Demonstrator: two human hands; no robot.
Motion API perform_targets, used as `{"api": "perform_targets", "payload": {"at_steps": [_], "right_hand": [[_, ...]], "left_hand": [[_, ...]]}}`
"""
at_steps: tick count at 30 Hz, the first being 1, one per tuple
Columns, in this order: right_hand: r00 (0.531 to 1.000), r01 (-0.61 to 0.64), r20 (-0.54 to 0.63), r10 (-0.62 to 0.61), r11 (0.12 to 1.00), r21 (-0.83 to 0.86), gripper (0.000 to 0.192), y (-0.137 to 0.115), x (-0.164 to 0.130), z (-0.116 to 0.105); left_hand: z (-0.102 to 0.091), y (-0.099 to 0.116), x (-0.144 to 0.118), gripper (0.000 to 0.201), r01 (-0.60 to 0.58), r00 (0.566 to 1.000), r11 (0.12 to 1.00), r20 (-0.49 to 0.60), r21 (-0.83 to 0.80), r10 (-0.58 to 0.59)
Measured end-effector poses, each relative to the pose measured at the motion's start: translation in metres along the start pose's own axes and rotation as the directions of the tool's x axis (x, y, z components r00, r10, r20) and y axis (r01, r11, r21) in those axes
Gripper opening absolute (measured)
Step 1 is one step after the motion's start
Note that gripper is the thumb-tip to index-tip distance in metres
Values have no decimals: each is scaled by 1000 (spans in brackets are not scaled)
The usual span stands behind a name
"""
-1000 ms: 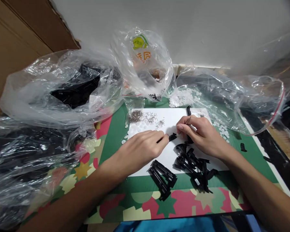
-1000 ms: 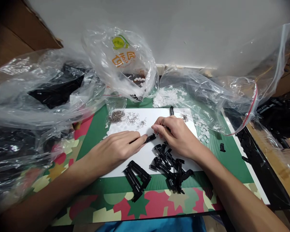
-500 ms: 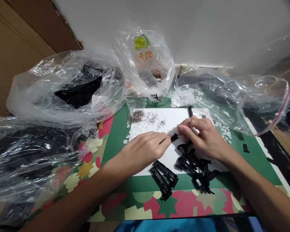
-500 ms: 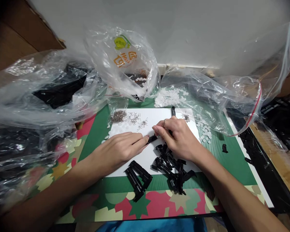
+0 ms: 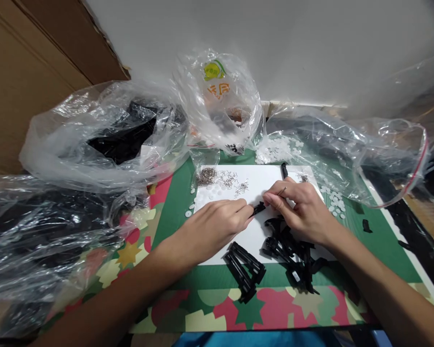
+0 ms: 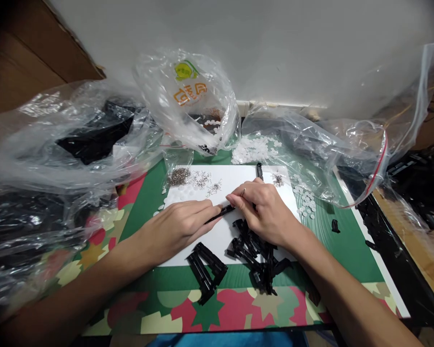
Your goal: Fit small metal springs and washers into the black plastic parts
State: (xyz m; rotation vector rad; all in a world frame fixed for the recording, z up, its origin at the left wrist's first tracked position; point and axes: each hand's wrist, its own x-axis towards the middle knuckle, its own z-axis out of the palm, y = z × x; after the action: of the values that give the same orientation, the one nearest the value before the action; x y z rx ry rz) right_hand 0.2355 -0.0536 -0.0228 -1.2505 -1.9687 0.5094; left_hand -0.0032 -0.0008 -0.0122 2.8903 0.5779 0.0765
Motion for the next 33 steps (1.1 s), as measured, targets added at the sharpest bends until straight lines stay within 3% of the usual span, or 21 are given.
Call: {"api": "perform_targets", "payload": {"at_steps": [8, 12, 16, 19, 22, 23, 25, 29, 33], "right_hand": [[995, -98, 34, 97, 995, 28, 34, -7, 2, 2], [986, -140, -81, 146, 988, 66, 39, -9, 3, -6], [981, -94, -162, 104, 993, 67, 46, -7, 3, -14], [995, -42, -93, 48, 997, 69, 41, -6, 3, -15], [996, -88, 23, 86, 993, 82, 18, -8, 5, -13], [993, -107, 53, 103, 990, 86, 23, -9, 5, -12], [991, -118, 72, 111, 987, 112, 42, -10, 6, -11], [1000, -20, -4, 21, 990, 140, 13, -16, 9, -15], [997, 4, -73, 8, 986, 166, 12, -22, 12, -23]], "left_hand": [[0, 4, -2, 16, 21, 1000, 1000, 1, 15, -21], [0, 1, -2, 15, 70, 997, 996, -30, -47, -71], [3, -4, -4, 15, 32, 978, 987, -197, -160, -63], [0, -9, -6, 19, -23, 926, 976, -373, -218, -62], [-6, -12, -6, 23, -79, 872, 970, -488, -230, -45], [-8, -12, -6, 23, -91, 858, 970, -512, -227, -40], [-11, -12, -6, 22, -105, 841, 968, -539, -229, -36], [-14, -9, -6, 23, -122, 842, 943, -535, -309, -66], [-13, -11, -4, 24, -117, 840, 920, -532, -373, -108]]}}
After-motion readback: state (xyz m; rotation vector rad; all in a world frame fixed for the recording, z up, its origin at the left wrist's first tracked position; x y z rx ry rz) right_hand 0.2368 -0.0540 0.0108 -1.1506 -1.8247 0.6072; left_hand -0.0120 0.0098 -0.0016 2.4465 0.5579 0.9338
